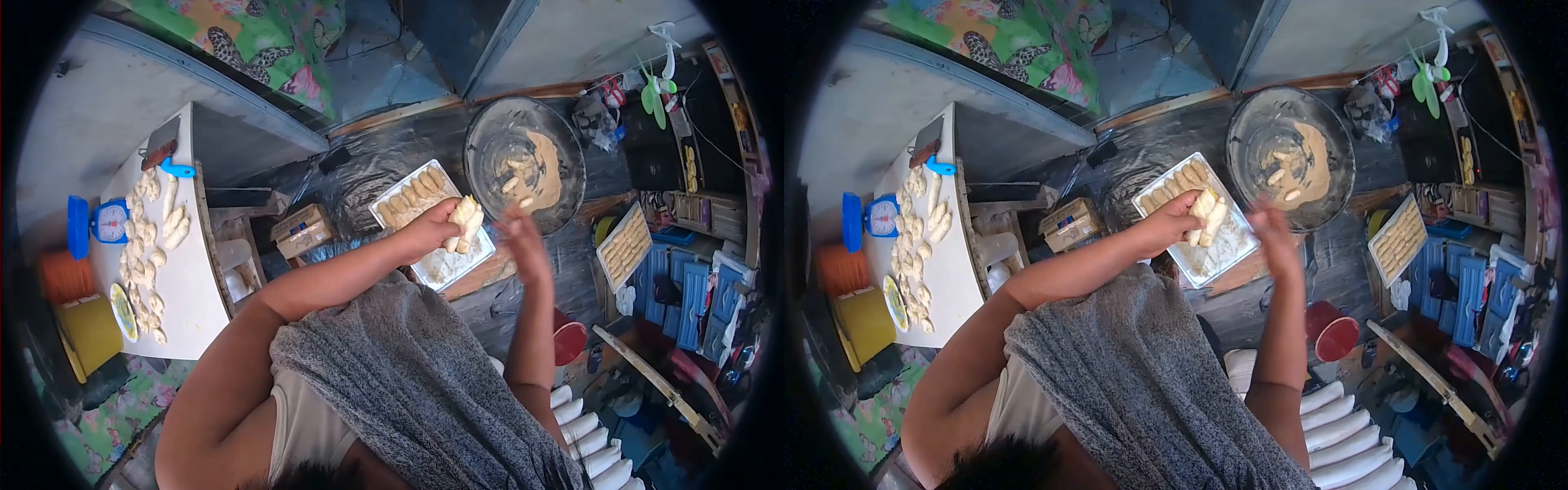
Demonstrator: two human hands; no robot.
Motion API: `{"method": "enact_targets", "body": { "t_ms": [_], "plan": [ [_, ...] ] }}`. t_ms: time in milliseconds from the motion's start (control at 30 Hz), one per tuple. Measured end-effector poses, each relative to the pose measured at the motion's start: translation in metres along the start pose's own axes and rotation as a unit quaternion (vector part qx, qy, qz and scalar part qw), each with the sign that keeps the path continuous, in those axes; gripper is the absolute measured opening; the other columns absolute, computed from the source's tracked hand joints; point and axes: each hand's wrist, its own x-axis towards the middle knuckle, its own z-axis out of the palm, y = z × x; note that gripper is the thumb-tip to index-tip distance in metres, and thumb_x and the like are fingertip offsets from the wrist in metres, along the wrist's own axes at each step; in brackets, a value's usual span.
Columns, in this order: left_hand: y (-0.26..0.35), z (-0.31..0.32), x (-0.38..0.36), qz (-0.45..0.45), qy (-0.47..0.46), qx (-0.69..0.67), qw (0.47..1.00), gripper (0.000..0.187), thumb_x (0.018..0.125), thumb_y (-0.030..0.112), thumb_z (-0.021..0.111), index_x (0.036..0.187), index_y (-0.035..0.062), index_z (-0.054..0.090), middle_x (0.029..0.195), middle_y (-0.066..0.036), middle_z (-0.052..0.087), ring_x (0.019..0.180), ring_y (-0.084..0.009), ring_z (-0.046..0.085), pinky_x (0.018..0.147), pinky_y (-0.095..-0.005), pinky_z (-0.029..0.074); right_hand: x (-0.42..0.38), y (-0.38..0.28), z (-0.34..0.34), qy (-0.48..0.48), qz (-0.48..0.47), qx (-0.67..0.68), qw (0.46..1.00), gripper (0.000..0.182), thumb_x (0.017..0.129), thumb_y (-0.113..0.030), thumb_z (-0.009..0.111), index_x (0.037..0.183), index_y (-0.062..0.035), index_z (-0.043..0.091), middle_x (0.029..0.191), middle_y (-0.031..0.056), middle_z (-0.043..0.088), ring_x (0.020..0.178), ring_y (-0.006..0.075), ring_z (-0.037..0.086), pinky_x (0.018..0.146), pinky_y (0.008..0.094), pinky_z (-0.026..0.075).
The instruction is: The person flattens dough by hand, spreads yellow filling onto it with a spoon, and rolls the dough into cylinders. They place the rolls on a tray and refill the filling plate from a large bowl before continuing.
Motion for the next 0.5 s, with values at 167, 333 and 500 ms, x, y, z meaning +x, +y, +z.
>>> {"method": "enact_targets", "body": {
  "t_ms": [167, 333, 500],
  "plan": [
    [0.008, 0.006, -0.005, -0.013, -0.017, 0.046, 0.999, 0.049, 0.090, 0.001, 0.051, 0.136, 0.0076, 0.038, 0.121, -0.005, 0.055, 0.108, -0.0142, 0.055, 0.086, -0.0291, 0.049, -0.006, 0.033, 0.060, -0.094, -0.023, 0.227, 0.969, 0.042, 0.087, -0.006, 0.063, 0.126, -0.0042, 0.048, 0.125, 0.0098, 0.056, 0.113, 0.0213, 0.055, 0.096, 0.0355, 0.045],
    [-0.004, -0.002, 0.001, 0.056, 0.005, 0.046, 0.997, 0.044, 0.090, 0.000, 0.051, 0.132, 0.0062, 0.040, 0.121, -0.007, 0.055, 0.106, -0.0146, 0.057, 0.083, -0.0292, 0.051, 0.007, 0.035, 0.026, -0.016, -0.010, 0.267, 0.964, 0.030, 0.091, -0.006, 0.055, 0.120, -0.0077, 0.050, 0.114, 0.0096, 0.059, 0.103, 0.0210, 0.060, 0.087, 0.0370, 0.051],
    [0.017, -0.011, -0.004, 0.042, 0.049, 0.009, 0.998, 0.042, 0.089, -0.001, 0.048, 0.130, 0.0045, 0.039, 0.124, -0.010, 0.054, 0.106, -0.0192, 0.058, 0.081, -0.0327, 0.052, 0.056, 0.013, -0.089, 0.167, -0.063, 0.293, 0.939, 0.049, 0.093, -0.024, 0.052, 0.136, -0.0054, 0.035, 0.136, 0.0148, 0.040, 0.124, 0.0306, 0.043, 0.100, 0.0541, 0.038]
  ]
}}
